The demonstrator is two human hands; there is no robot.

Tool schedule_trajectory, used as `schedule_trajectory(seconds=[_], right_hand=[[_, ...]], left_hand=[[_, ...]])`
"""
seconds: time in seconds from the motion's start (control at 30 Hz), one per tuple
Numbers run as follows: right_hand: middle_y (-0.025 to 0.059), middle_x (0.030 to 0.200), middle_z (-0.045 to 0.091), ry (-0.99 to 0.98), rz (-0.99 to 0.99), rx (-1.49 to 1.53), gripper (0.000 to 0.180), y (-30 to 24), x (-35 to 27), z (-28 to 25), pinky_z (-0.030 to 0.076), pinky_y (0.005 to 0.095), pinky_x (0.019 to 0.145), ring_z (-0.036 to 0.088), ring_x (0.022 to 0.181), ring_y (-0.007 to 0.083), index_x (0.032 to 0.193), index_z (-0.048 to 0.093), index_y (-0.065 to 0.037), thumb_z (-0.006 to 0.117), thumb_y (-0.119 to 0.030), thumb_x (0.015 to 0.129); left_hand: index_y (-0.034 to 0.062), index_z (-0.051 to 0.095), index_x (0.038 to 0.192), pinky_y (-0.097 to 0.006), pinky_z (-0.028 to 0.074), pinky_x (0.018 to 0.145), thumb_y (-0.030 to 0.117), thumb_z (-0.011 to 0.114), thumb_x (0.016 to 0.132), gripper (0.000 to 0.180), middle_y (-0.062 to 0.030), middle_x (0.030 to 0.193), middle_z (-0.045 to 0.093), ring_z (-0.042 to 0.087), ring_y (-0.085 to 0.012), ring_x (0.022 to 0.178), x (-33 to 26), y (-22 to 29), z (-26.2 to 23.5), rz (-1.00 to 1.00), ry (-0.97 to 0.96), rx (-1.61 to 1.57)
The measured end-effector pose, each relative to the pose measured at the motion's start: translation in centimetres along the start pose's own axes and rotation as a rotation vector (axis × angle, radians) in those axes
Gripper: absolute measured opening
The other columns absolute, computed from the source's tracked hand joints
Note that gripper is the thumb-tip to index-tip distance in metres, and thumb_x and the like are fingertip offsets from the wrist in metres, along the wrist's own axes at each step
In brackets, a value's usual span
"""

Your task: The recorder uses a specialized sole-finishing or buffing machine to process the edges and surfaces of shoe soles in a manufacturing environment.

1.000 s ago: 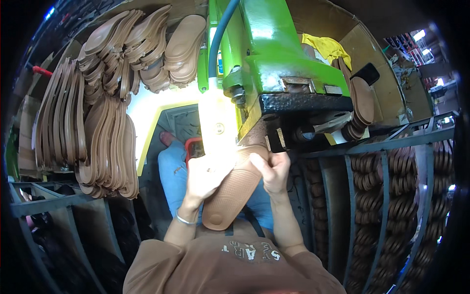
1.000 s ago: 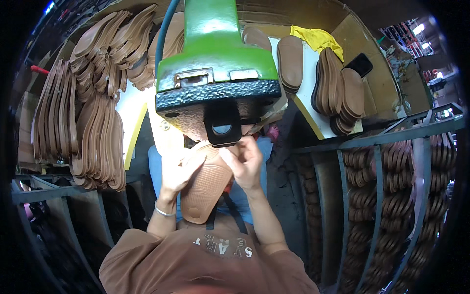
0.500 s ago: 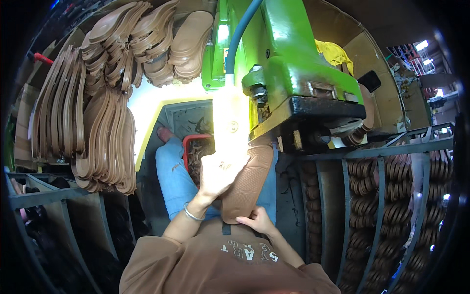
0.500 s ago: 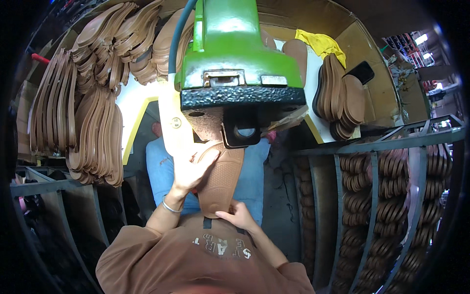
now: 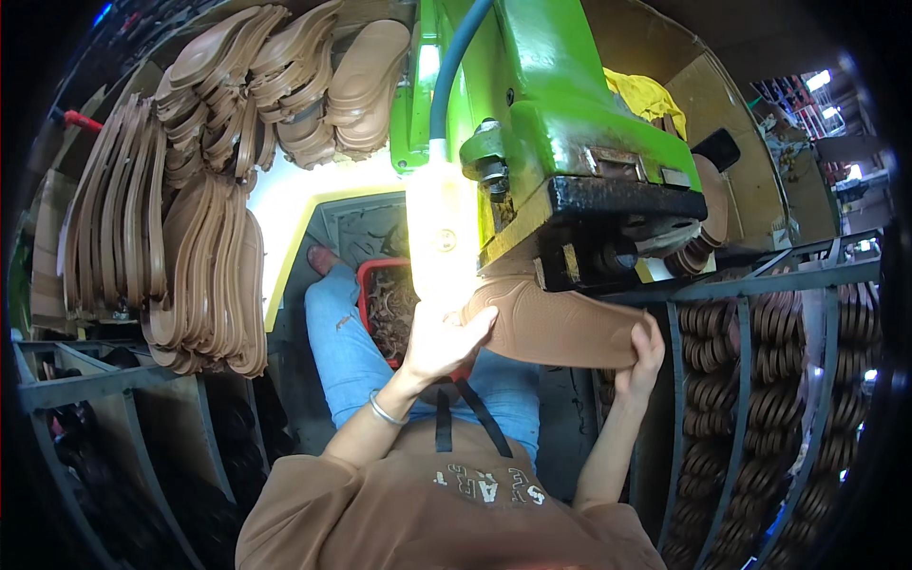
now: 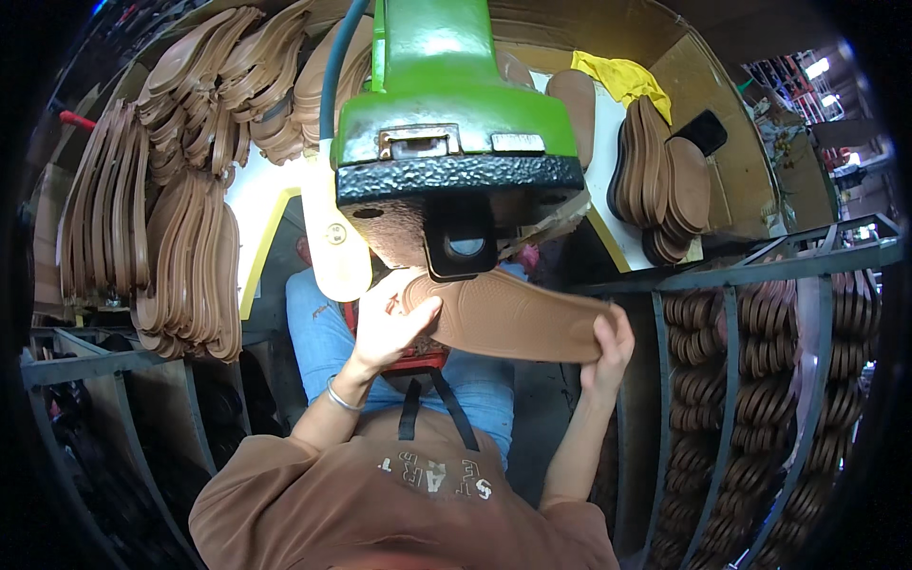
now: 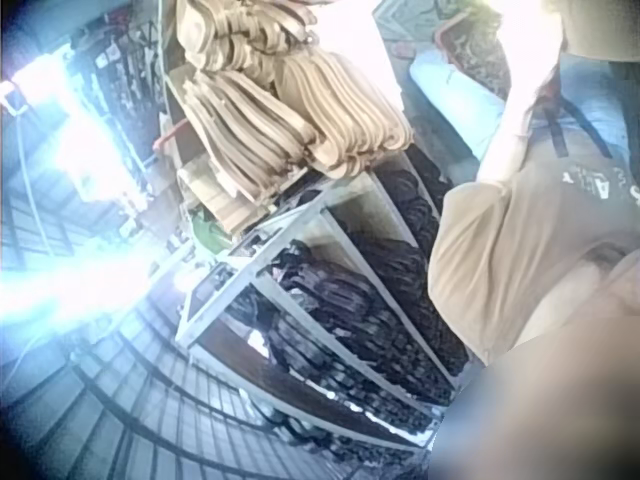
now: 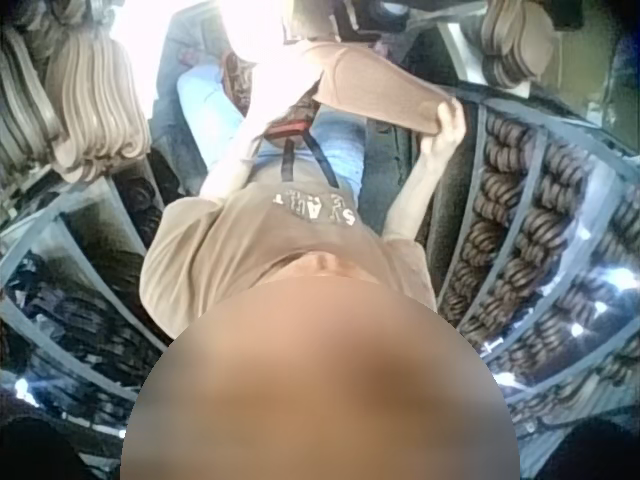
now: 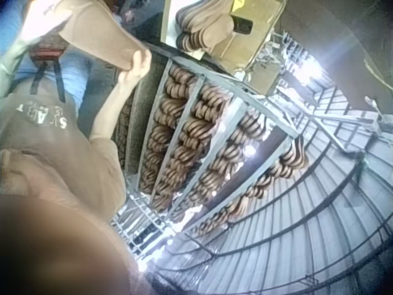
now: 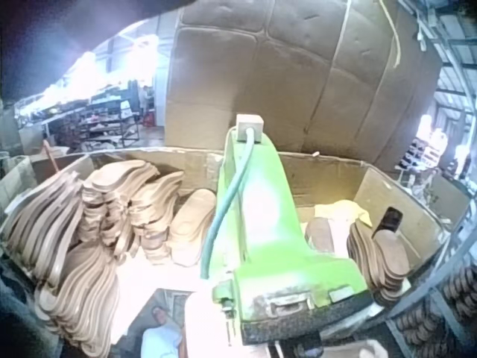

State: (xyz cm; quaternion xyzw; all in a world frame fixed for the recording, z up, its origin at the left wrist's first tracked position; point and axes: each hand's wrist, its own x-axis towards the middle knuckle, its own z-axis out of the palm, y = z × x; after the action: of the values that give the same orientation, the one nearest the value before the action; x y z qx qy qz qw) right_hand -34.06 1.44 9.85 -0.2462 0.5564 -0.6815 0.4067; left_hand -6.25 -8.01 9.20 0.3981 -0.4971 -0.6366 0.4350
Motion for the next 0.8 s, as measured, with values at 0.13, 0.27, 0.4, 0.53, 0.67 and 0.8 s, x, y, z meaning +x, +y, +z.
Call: schedule_trajectory(seconds=[0.13,0.27,0.4,0.53,0.67,0.8], right_hand=[[0.0068,0.102,0.06,-0.127,-0.111,-0.122,0.029,-0.8,4.7,2.6,0.044,0.0242,0.083,0.057,0.095,0.0122,0.114,0.051,0.005,0.055,-0.009,0.089],[0.0065,0.105,0.058,-0.253,-0.157,-0.078,0.029,-0.1,6.4,5.5,0.044,0.0258,0.085,0.056,0.096,0.0129,0.115,0.051,0.002,0.055,-0.006,0.087],[0.0068,0.108,0.058,-0.367,-0.154,0.004,0.035,1.9,5.6,8.1,0.043,0.0274,0.088,0.056,0.098,0.0141,0.119,0.049,0.003,0.055,-0.001,0.085],[0.0048,0.099,0.061,-0.344,-0.044,0.066,0.026,2.1,2.0,12.4,0.045,0.0272,0.085,0.058,0.094,0.0133,0.109,0.055,0.002,0.056,0.001,0.083],[0.011,0.119,0.052,-0.519,-0.228,-0.157,0.046,3.1,0.5,14.6,0.038,0.0329,0.097,0.051,0.109,0.0189,0.126,0.044,0.004,0.059,-0.001,0.083],[0.0125,0.11,0.058,-0.61,-0.188,-0.168,0.041,3.7,0.5,15.9,0.046,0.0283,0.086,0.058,0.097,0.0174,0.116,0.049,0.008,0.064,0.004,0.078]], left_hand=[[-0.0031,0.062,0.105,-0.026,0.048,0.079,0.005,0.071,0.078,0.03,-0.0068,0.097,0.063,0.059,-0.0124,0.086,0.7,0.1,-2.0,0.122,-0.025,0.295],[-0.004,0.065,0.101,-0.028,0.049,0.078,0.006,0.071,0.077,0.026,-0.0104,0.094,0.066,0.062,-0.0165,0.085,0.6,2.6,-4.6,0.267,-0.088,0.115],[-0.0039,0.064,0.096,-0.028,0.049,0.077,0.005,0.073,0.074,0.025,-0.0089,0.092,0.066,0.061,-0.0145,0.084,0.3,2.8,-9.6,0.18,-0.081,0.211],[-0.005,0.061,0.099,-0.026,0.047,0.078,0.003,0.072,0.07,0.033,-0.0093,0.091,0.064,0.06,-0.0142,0.084,-0.8,3.1,-13.4,0.064,0.061,0.087],[0.0003,0.056,0.088,-0.022,0.043,0.07,0.006,0.071,0.07,0.025,-0.0043,0.082,0.06,0.055,-0.0093,0.074,-2.7,2.0,-16.4,-0.027,0.159,-0.022],[0.0062,0.051,0.077,-0.019,0.041,0.059,0.008,0.076,0.071,0.027,-0.0004,0.075,0.058,0.052,-0.0051,0.066,-6.5,-1.1,-18.4,-0.17,0.086,-0.063]])
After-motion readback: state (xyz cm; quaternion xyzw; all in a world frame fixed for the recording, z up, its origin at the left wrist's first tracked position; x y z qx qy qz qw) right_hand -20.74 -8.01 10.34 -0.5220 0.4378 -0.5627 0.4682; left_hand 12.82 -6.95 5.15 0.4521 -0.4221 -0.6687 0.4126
